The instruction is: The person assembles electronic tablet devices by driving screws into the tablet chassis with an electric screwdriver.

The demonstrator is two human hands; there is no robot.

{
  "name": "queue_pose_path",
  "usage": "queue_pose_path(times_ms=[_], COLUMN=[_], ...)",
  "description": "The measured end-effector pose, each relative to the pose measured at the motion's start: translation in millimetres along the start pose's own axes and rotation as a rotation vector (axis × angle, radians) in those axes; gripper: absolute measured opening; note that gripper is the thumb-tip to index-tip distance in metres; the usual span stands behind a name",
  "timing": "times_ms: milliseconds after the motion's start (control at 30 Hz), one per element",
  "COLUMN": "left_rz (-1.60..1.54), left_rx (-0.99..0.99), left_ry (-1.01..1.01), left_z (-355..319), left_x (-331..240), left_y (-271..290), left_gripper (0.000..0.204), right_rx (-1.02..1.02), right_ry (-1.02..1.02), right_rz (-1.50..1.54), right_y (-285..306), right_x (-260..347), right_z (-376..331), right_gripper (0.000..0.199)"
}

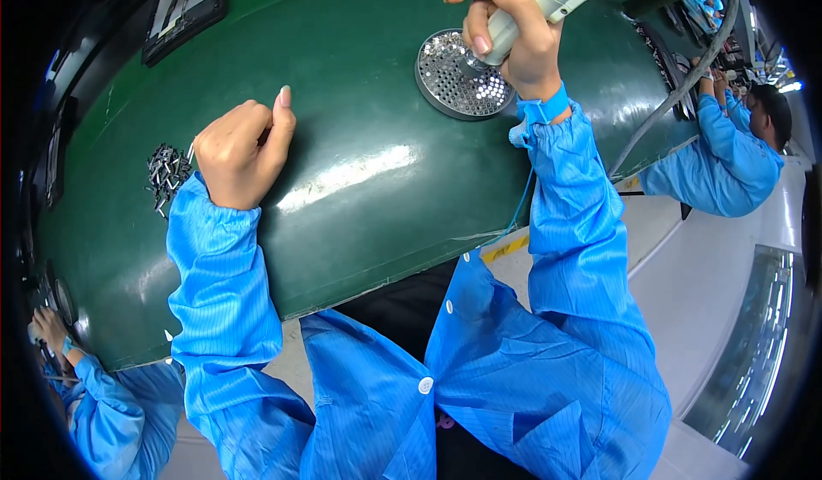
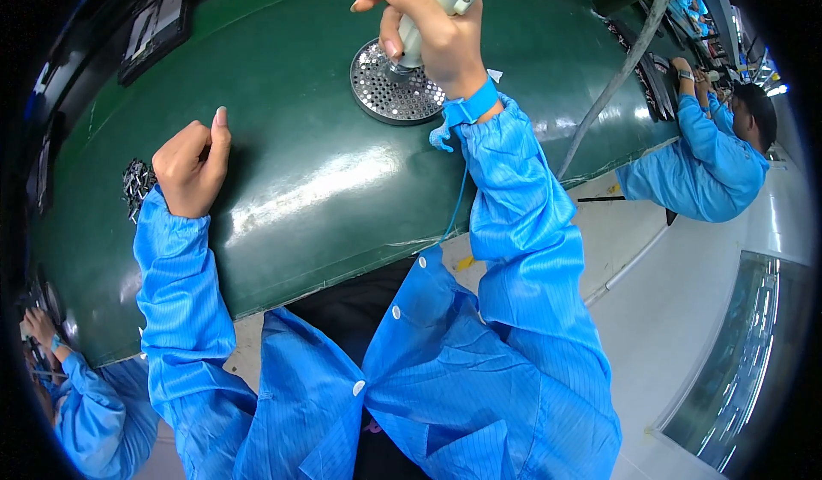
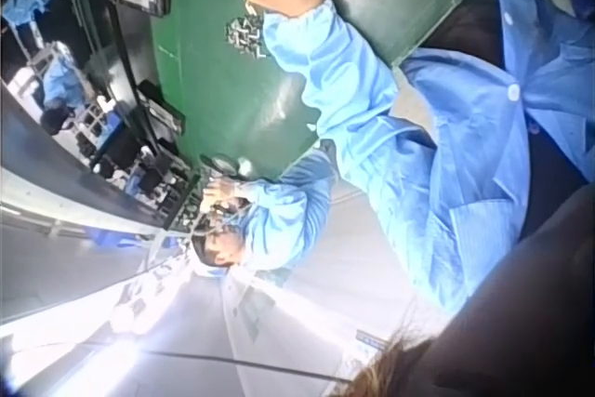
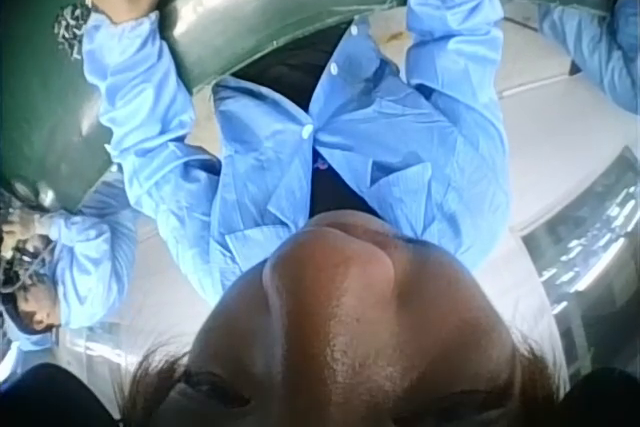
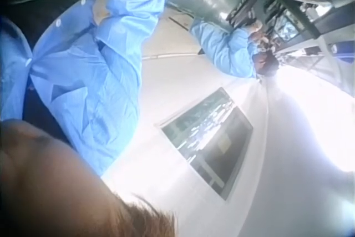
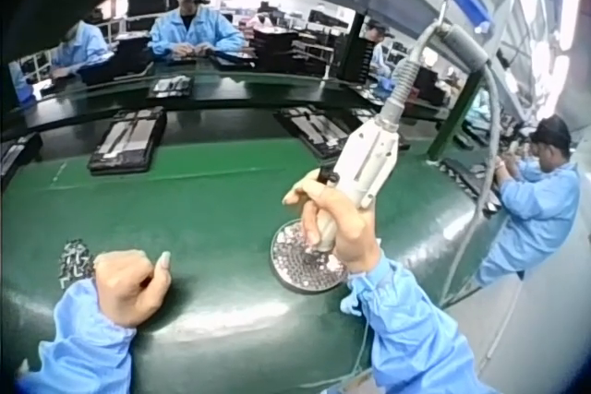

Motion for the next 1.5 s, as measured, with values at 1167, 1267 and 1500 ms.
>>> queue_pose_path(times_ms=[1167, 1267, 1500], left_rz=[-0.438, -0.402, -0.314], left_rx=[0.132, 0.092, 0.128], left_ry=[0.187, 0.116, 0.173], left_z=[29, 31, 30], left_x=[-71, -73, -69], left_y=[-108, -109, -117], left_gripper=[0.014, 0.013, 0.016], right_rx=[-0.034, -0.050, -0.111], right_ry=[0.113, 0.109, 0.093], right_rz=[0.154, 0.148, 0.167], right_y=[-9, -4, 10], right_x=[31, 33, 27], right_z=[-4, -4, -4], right_gripper=[0.026, 0.026, 0.023])
Point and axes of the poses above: each hand's wrist, its own z-axis towards the middle knuckle, its own y-axis out of the back of the hand, x = y × z, the point moved 7 cm from there along z, towards the middle knuckle, and after that the axes turned 3 degrees about x, right-handed, at the moved point
